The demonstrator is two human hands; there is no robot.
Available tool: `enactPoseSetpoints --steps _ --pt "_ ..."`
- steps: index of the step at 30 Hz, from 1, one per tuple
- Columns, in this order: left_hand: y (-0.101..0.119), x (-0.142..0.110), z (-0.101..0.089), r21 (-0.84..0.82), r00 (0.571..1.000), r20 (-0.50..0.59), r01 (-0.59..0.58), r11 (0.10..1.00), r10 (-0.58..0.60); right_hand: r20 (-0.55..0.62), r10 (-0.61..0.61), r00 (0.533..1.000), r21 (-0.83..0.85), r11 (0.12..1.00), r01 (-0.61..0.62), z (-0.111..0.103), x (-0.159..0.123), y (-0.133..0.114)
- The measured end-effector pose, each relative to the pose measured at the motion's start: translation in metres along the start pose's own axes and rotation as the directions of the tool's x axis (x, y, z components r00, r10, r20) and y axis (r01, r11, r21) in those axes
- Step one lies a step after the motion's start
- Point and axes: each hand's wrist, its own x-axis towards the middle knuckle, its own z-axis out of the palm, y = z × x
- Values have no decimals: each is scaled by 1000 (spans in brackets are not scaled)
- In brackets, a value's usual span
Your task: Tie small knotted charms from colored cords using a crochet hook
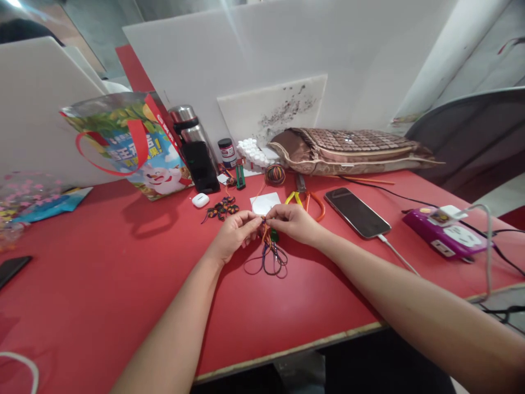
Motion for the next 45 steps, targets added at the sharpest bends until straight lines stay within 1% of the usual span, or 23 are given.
enactPoseSetpoints --steps 7,12,17,22,26,31,33,39,45 --pt "0 0 4 7 1000 -8 -30 1000 30 26 9 1000 17 1000 -9 2 -3 -2" --pt "0 1 7 -18 998 -21 -62 998 62 -8 31 999 49 998 -31 3 0 -2" --pt "0 0 6 -38 998 -35 -52 998 51 -26 46 999 76 996 -44 5 3 -2" --pt "0 -1 7 -89 998 -58 -38 995 33 17 53 998 108 993 -54 7 3 -3" --pt "1 -1 8 -155 999 -35 -8 988 2 31 53 998 126 990 -57 7 2 -4" --pt "6 -3 6 -222 994 85 80 972 -63 32 56 998 155 986 -60 8 1 -7" --pt "8 -3 6 -245 991 112 93 965 -68 38 65 997 167 983 -71 8 0 -7" --pt "3 0 9 -301 997 60 57 952 -41 52 122 991 210 969 -131 6 1 -7" --pt "-1 1 9 -300 998 51 54 952 -41 73 157 985 242 955 -170 6 1 -10"
